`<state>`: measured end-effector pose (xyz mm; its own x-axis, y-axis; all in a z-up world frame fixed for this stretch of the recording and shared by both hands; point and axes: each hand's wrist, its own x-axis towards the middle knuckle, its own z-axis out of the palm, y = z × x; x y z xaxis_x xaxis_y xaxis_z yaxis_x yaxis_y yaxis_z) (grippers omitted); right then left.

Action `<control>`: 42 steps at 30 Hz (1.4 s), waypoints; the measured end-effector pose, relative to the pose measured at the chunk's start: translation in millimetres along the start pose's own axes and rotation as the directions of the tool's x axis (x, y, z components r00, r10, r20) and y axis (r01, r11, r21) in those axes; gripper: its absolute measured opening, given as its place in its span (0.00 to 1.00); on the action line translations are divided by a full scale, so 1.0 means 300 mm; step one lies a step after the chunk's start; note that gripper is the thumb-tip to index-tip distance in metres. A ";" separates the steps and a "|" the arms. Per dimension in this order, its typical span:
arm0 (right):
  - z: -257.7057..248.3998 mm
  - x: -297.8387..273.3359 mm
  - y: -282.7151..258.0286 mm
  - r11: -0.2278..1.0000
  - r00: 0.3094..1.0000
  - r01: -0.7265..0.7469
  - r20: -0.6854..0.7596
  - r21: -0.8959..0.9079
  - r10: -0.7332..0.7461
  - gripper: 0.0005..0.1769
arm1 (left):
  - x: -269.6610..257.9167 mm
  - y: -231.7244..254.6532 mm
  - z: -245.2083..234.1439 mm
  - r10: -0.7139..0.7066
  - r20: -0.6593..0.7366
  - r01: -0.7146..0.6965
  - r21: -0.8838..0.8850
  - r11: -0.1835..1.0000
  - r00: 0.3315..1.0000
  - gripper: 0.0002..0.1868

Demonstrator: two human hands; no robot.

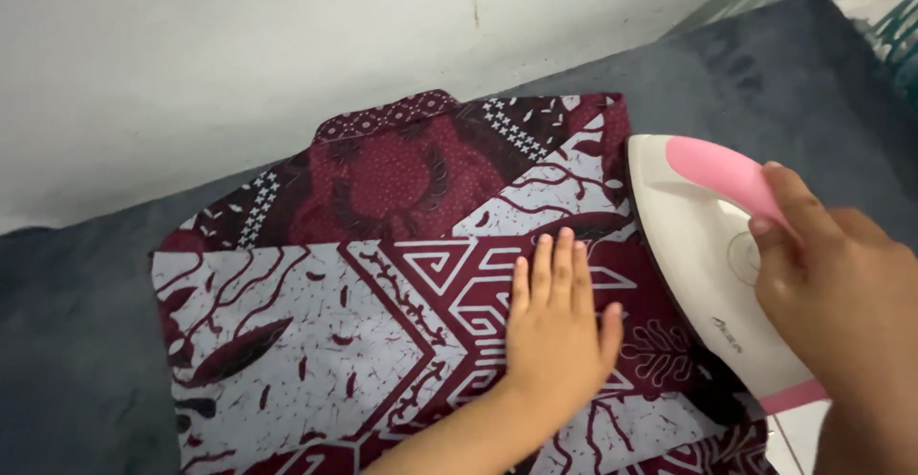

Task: Ironing a patterned shirt on a flat mat and then folding it into a compact shape.

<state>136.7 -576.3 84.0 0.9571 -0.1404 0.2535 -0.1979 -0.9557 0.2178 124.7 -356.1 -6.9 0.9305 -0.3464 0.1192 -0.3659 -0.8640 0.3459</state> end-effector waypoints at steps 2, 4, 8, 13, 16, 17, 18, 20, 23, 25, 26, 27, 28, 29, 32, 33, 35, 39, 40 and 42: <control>0.006 -0.010 0.008 0.996 0.990 0.076 -0.120 -0.043 -0.081 0.29 | -0.014 -0.045 -0.012 -0.014 0.029 0.013 0.044 0.999 0.999 0.38; -0.036 -0.005 -0.015 0.975 0.999 0.052 0.002 0.217 -0.054 0.27 | -0.034 -0.091 -0.028 -0.032 0.031 0.028 0.112 0.993 0.999 0.37; -0.004 -0.013 -0.011 0.966 0.989 -0.034 0.145 0.255 -0.004 0.24 | -0.087 -0.203 -0.039 -0.043 -0.098 0.074 0.331 0.941 0.994 0.38; 0.040 -0.003 -0.004 0.928 0.980 0.193 -0.025 0.318 -0.195 0.20 | -0.108 -0.313 -0.180 -0.173 0.047 0.168 0.099 0.981 0.984 0.38; 0.112 0.008 0.028 0.943 0.969 0.248 -0.054 0.221 -0.242 0.26 | -0.134 -0.372 -0.215 -0.189 0.033 0.185 0.105 0.977 0.981 0.38; 0.110 0.017 0.018 0.941 0.967 0.255 -0.056 0.223 -0.249 0.26 | -0.141 -0.395 -0.221 -0.197 0.030 0.192 0.106 0.976 0.980 0.38; 0.108 0.026 0.006 0.919 0.957 0.291 -0.085 0.266 -0.278 0.24 | -0.149 -0.418 -0.228 -0.208 0.031 0.203 0.114 0.972 0.978 0.38; 0.085 0.039 -0.026 0.890 0.942 0.335 -0.118 0.311 -0.313 0.23 | -0.169 -0.464 -0.242 -0.229 0.029 0.223 0.125 0.967 0.973 0.39; 0.058 0.054 -0.074 0.905 0.938 0.346 -0.083 0.248 -0.336 0.25 | -0.205 -0.534 -0.256 -0.231 -0.063 0.234 0.057 0.970 0.971 0.38; 0.088 0.067 -0.088 0.888 0.920 0.390 -0.137 0.242 -0.367 0.25 | -0.231 -0.581 -0.254 -0.247 -0.087 0.256 0.120 0.959 0.965 0.39; 0.075 0.076 -0.111 0.884 0.917 0.398 -0.140 0.245 -0.374 0.25 | -0.243 -0.601 -0.259 -0.255 -0.090 0.265 0.122 0.956 0.963 0.39; 0.061 0.084 -0.132 0.864 0.905 0.425 -0.136 0.272 -0.403 0.24 | -0.254 -0.620 -0.262 -0.262 -0.122 0.276 0.116 0.954 0.957 0.39; 0.048 0.093 -0.154 0.842 0.893 0.450 -0.133 0.298 -0.431 0.24 | -0.266 -0.640 -0.265 -0.269 -0.155 0.288 0.111 0.951 0.951 0.38; 0.046 0.098 -0.171 0.838 0.889 0.457 -0.134 0.299 -0.437 0.24 | -0.264 -0.660 -0.290 -0.276 -0.156 0.295 0.110 0.949 0.948 0.38; 0.022 0.109 -0.228 0.809 0.853 0.522 -0.197 0.271 -0.484 0.18 | -0.265 -0.734 -0.363 -0.459 0.144 0.434 0.177 0.883 0.877 0.40; 0.002 0.109 -0.251 0.828 0.849 0.527 -0.162 0.191 -0.503 0.20 | -0.274 -0.768 -0.384 -0.470 0.165 0.438 0.197 0.877 0.867 0.39; -0.025 0.113 -0.292 0.837 0.843 0.536 -0.124 0.108 -0.523 0.23 | -0.295 -0.836 -0.424 -0.485 0.187 0.446 0.216 0.869 0.854 0.40; -0.053 0.121 -0.367 0.799 0.792 0.600 -0.178 0.050 -0.584 0.27 | -0.355 -0.985 -0.468 -0.443 0.210 0.415 0.165 0.895 0.872 0.40; -0.061 0.122 -0.387 0.810 0.802 0.587 -0.139 -0.003 -0.581 0.28 | -0.374 -1.026 -0.472 -0.411 0.156 0.384 0.178 0.906 0.898 0.41; -0.052 0.126 -0.435 0.792 0.775 0.610 -0.182 -0.032 -0.605 0.29 | -0.384 -1.059 -0.495 -0.413 0.141 0.397 0.129 0.909 0.900 0.39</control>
<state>195.5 -453.0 79.9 0.8233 0.5159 0.2365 0.4200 -0.8341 0.3575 136.2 12.6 7.7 0.9860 -0.0064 -0.1664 0.0344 -0.9698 0.2413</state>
